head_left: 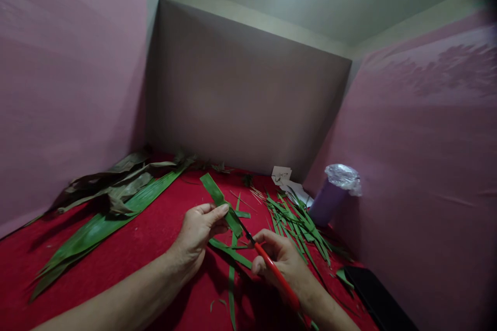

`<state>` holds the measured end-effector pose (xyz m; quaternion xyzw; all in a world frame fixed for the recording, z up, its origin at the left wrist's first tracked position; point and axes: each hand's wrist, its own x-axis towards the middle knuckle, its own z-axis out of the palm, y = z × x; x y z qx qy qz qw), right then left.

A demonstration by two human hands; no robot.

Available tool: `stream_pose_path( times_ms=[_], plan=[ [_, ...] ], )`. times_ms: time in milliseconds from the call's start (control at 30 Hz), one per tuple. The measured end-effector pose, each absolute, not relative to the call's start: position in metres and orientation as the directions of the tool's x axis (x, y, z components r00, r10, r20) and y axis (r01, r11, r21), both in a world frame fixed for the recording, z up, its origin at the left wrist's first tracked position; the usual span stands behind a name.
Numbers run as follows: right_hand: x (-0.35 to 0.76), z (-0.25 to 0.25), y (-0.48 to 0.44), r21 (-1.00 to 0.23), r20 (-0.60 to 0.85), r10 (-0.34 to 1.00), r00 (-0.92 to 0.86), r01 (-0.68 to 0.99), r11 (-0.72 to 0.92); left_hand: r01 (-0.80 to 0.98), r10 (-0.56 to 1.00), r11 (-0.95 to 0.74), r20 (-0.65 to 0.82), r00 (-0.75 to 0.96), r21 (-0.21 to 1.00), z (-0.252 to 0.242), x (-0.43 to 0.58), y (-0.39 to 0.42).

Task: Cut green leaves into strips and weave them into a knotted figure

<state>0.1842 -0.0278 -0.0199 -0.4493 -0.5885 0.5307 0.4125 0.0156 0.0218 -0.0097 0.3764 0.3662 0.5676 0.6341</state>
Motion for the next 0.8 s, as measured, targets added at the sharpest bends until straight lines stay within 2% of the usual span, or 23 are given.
stream_pose_path(
  times_ms=[267, 600, 800],
  plan=[
    [0.184, -0.027, -0.024, -0.987, 0.078, 0.963, -0.259, 0.116, 0.111, -0.442, 0.996, 0.066, -0.03, 0.087, 0.894, -0.008, 0.014, 0.02],
    [0.183, -0.02, -0.032, -0.889, 0.169, 0.959, -0.226, 0.385, 0.247, -0.45, 0.996, 0.068, -0.037, 0.078, 0.891, -0.007, 0.014, 0.02],
    [0.182, -0.02, -0.033, -0.871, 0.167, 0.962, -0.218, 0.424, 0.247, -0.462, 0.996, 0.073, -0.038, 0.085, 0.884, -0.008, 0.015, 0.021]
  ],
)
